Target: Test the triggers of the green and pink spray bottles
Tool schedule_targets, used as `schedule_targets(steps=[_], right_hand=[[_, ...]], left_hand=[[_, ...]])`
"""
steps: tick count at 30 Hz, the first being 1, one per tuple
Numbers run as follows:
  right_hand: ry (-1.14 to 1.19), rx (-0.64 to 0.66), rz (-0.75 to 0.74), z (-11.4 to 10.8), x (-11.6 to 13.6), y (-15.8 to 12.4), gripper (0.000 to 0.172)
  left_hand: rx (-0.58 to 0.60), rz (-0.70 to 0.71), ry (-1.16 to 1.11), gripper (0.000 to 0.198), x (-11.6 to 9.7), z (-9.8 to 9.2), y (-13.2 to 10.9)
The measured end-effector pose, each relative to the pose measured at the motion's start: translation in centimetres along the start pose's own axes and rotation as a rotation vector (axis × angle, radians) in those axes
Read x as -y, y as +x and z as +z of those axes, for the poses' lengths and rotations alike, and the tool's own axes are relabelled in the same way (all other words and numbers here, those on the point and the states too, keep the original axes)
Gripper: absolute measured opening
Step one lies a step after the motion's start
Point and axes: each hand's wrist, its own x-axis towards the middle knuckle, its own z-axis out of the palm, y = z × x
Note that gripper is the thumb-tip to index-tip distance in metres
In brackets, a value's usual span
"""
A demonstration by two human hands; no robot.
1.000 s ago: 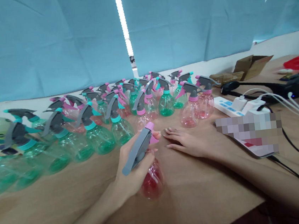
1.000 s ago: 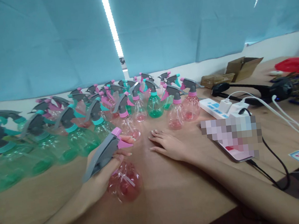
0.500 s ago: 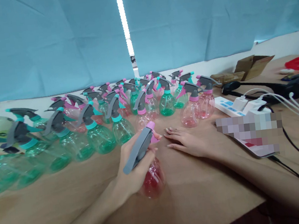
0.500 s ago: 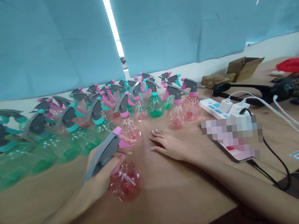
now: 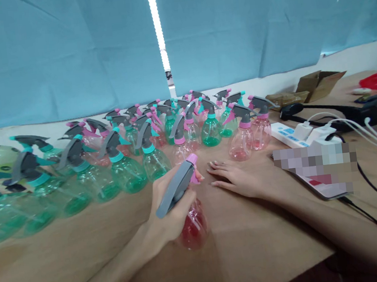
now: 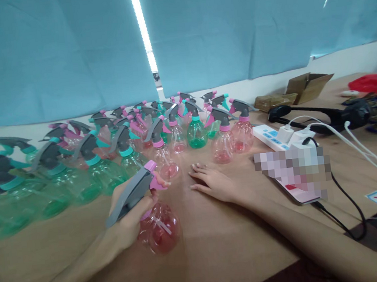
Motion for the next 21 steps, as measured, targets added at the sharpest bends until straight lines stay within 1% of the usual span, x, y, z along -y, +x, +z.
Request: schedule_targets(steps=[5,10,15,21], right_hand=[[0.009,-0.004,-0.004,0.04,-0.02,-0.01,0.057],[0.006,-0.001,-0.001,-0.1,0.09,0.03,0.057],[-0.005,0.002,-0.005,-0.15,0.18,0.08,0.058],[-0.007,-0.007,-0.01,-0.13,0.23,0.06,0.056]], left_hand=[[-0.005,0.078,0.044,0.01,-0.08,-0.08,0.07],[0.025,0.026,-0.001,0.005,0.02,-0.13,-0.01],[0.05,-0.011,-0.039,0.005,-0.04,-0.19,-0.04],[0.025,-0.041,-0.051,0.007,0.22,-0.22,0.0]])
